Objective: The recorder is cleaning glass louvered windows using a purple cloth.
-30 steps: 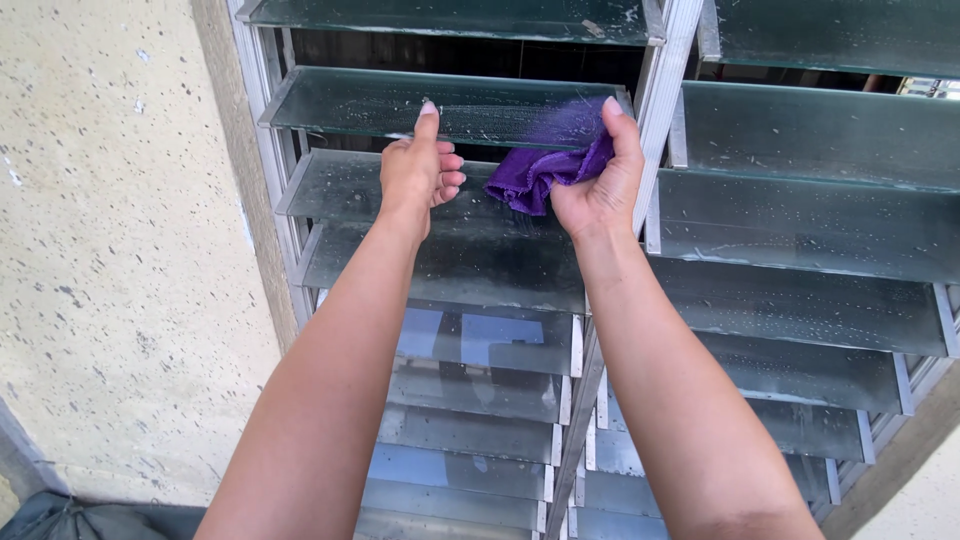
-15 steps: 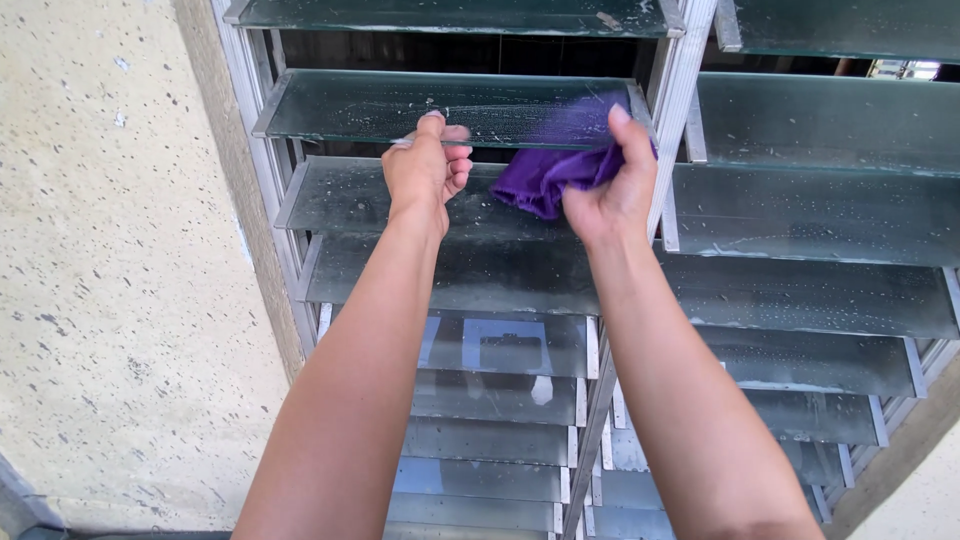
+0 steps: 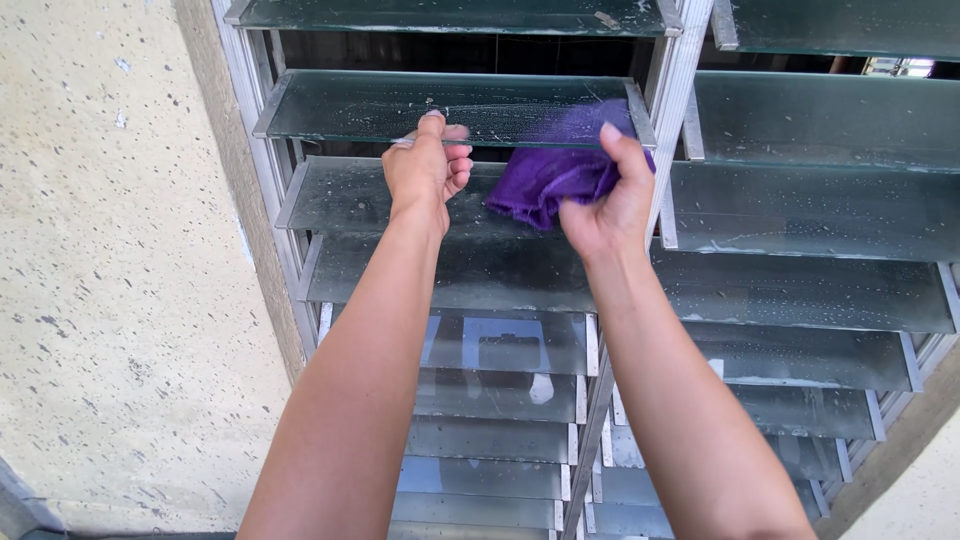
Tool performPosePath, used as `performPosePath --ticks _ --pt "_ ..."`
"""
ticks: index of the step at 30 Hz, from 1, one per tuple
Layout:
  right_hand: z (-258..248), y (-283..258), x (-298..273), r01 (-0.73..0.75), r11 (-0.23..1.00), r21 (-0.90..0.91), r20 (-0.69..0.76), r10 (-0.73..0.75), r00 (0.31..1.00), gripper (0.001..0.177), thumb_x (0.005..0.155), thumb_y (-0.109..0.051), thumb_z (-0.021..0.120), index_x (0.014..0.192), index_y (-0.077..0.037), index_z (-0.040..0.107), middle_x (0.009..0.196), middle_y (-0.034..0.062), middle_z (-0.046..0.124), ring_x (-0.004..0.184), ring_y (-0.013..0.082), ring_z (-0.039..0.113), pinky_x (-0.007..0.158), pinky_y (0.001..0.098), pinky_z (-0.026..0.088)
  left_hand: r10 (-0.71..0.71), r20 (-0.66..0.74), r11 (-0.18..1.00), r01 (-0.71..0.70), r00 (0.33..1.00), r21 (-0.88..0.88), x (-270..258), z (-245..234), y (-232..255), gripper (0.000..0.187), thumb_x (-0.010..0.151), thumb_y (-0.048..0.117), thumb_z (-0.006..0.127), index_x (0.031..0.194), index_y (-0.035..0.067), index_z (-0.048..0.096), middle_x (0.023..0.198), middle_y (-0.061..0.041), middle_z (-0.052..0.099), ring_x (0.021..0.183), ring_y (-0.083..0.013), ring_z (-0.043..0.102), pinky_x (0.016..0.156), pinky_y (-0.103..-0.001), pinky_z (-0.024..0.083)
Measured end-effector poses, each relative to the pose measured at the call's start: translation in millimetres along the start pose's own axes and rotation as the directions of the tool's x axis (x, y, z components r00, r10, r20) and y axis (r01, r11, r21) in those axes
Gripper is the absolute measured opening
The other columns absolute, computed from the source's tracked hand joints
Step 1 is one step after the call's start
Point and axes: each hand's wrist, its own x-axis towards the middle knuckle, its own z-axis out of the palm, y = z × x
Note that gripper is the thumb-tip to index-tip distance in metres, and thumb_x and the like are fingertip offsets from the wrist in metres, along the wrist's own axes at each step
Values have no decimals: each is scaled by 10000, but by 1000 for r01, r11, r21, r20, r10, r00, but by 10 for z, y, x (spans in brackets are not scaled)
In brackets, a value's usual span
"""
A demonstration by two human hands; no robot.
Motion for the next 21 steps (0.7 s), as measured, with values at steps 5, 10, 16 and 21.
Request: performPosePath --ticks 5,10,16,21 --pt "26 -11 207 -48 999 -19 -66 47 997 177 820 -88 779 975 -47 705 1022 95 758 987 284 722 1027 500 556 -14 -11 1000 14 1000 15 8 -11 8 406 999 334 571 926 -8 776 670 -50 658 488 -76 572 430 -212 496" --pt "-5 1 -83 -14 1000 -9 -54 13 998 147 845 -37 745 989 -39 719 1033 96 754 1021 272 714 1069 474 548 -17 -8 1000 17 1000 -1 9 -14 21 407 996 331 578 935 -21 773 673 -53 670 489 -82 580 434 -216 503" --pt "-52 12 -259 -8 1000 -18 -47 7 999 94 838 -2 728 901 -49 678 1010 91 753 1012 280 716 1048 480 555 -22 1 1000 22 1000 7 19 -16 8 401 999 334 572 952 -11 773 679 -55 671 496 -80 579 445 -221 516" --pt "-81 -11 107 -73 997 -2 -31 73 997 112 850 1 720 958 -30 711 1008 90 746 1005 269 713 1052 453 549 -25 8 1000 25 1000 10 45 -31 -1 406 996 340 582 956 -16 772 682 -53 674 501 -85 582 446 -224 508"
